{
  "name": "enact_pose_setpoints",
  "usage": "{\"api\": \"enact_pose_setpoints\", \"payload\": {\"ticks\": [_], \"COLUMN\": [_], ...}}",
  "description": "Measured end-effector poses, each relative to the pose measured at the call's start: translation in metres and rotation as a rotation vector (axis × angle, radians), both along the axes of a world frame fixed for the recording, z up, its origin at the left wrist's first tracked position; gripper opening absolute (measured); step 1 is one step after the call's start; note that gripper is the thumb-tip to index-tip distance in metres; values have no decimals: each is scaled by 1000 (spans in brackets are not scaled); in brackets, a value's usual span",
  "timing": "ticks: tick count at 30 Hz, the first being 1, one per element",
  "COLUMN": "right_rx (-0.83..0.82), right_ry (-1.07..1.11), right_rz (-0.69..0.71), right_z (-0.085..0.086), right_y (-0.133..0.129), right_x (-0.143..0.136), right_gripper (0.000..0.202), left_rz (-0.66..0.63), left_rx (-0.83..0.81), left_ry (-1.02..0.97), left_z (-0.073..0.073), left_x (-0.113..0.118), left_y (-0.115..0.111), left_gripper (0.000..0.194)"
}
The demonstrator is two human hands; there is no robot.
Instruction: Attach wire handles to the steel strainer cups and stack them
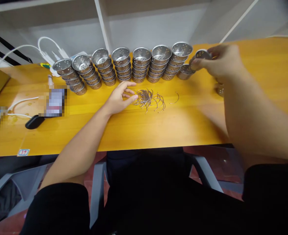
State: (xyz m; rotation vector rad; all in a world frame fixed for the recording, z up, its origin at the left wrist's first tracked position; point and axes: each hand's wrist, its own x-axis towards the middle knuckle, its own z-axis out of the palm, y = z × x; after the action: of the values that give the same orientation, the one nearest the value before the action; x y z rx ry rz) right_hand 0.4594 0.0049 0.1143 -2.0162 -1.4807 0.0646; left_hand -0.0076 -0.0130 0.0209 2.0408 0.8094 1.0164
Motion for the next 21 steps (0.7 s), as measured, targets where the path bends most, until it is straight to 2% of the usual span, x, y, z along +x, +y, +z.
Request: {"api": "enact_pose_setpoints", "payload": {"ticks": [3,6,10,14,18,21], "right_rx": [-111,-110,-176,-236,-274,-214], "right_ry": [120,98,62,21,109,176], "right_rz": [-64,-25,18,8,63,73], "right_z": [-6,-6,-4,-1,1,-3], "right_y": [3,8,11,8,-3,-10], "right_x": [-20,-28,-27,-28,-35,-27], "right_gripper": [72,78,67,73,77,84], "left_rz": [1,7,2,-23,-15,-5], "left_rx": [-4,-27,-37,-4,-5,-17], "left_ry": [-5,2,29,28,42,44], "left_z": [0,-1,-1,0,2,3], "left_x": [-1,-2,-3,-3,-3,-3], "left_y": [0,0,1,0,0,1], "left_gripper": [57,53,49,47,46,45]}}
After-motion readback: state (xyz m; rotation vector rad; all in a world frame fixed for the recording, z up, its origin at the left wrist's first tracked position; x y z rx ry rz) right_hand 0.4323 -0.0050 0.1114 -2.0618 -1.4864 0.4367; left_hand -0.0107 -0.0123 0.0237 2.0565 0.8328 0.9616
